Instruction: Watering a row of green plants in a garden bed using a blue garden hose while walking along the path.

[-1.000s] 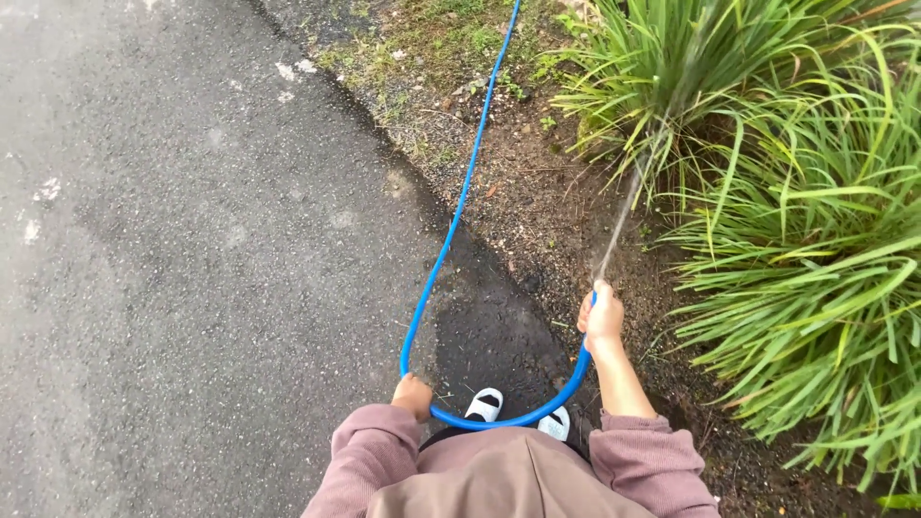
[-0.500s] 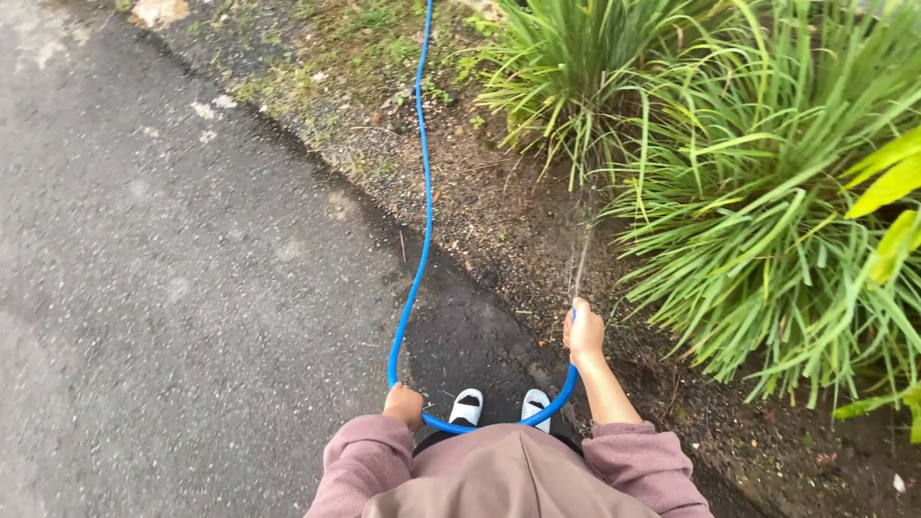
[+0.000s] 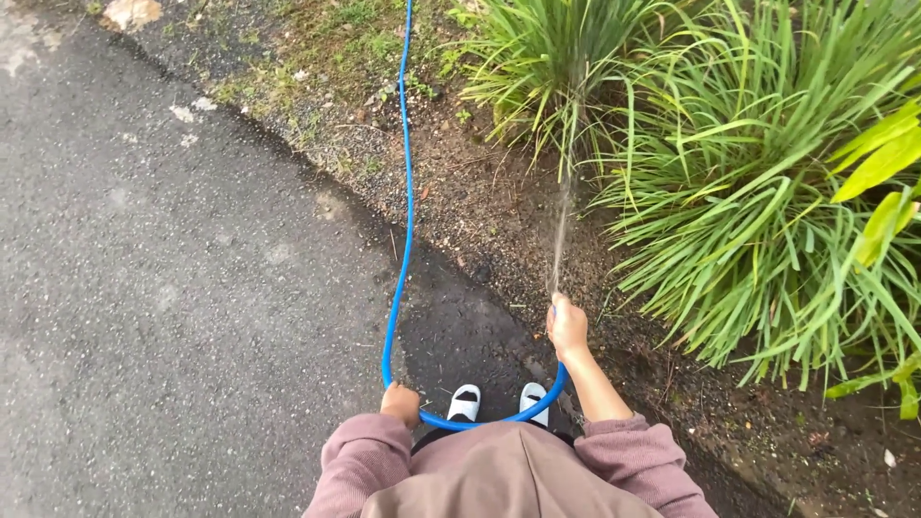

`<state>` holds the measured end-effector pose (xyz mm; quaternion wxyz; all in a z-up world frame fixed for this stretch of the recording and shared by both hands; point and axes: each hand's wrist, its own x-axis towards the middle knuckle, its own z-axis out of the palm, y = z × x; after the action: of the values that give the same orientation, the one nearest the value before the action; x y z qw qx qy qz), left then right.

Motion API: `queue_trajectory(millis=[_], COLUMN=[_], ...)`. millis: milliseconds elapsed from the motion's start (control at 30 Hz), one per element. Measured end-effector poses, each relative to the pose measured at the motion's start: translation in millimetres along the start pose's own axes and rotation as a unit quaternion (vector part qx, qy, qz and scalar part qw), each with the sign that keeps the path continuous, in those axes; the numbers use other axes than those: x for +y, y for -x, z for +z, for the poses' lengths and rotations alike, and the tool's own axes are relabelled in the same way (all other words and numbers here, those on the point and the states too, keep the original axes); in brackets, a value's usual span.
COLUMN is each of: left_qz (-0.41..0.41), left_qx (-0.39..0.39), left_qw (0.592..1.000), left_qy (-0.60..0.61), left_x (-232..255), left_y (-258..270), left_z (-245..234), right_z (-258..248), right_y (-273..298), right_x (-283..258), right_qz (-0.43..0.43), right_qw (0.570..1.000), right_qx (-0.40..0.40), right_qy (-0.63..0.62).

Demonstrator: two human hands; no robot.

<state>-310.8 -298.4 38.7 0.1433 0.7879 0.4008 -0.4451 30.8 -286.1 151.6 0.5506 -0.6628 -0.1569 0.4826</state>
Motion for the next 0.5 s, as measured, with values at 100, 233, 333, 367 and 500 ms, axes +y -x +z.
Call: queue_trajectory(millis=[100,233,333,367,500], left_qz=[0.002,-0.003,-0.007,-0.017,-0.027], left_qx=[-0.001,-0.003,-0.001,0.031,0.059], left_qw=[1.0,1.0,1.0,0.999,0.997], left_qy=[0.005,0.013,0.007,0.023,0.036], left_x=[-2.4,-3.9,-4.1,-3.6,-8.1], left_y=[1.4,6.1,10.5,15.7,17.4], left_z=[3.0,6.8,10.9,9.5,11.1], right_z=[8.2,23.0,30.2,31.3,38.3], right_y=[-1.4,1.1,-5.3,-9.4,-12.1], right_x=[0.7,-6.7,-1.3,2.9,12.7], right_qz=[0.002,-0.012,-0.024,-0.059,-0.112], right_qw=[1.0,0.998,0.996,0.991,0.983], right_qx=[-0.019,-0.043,-0.061,-0.09,-0.107], right_qy=[0.025,0.039,0.059,0.075,0.1])
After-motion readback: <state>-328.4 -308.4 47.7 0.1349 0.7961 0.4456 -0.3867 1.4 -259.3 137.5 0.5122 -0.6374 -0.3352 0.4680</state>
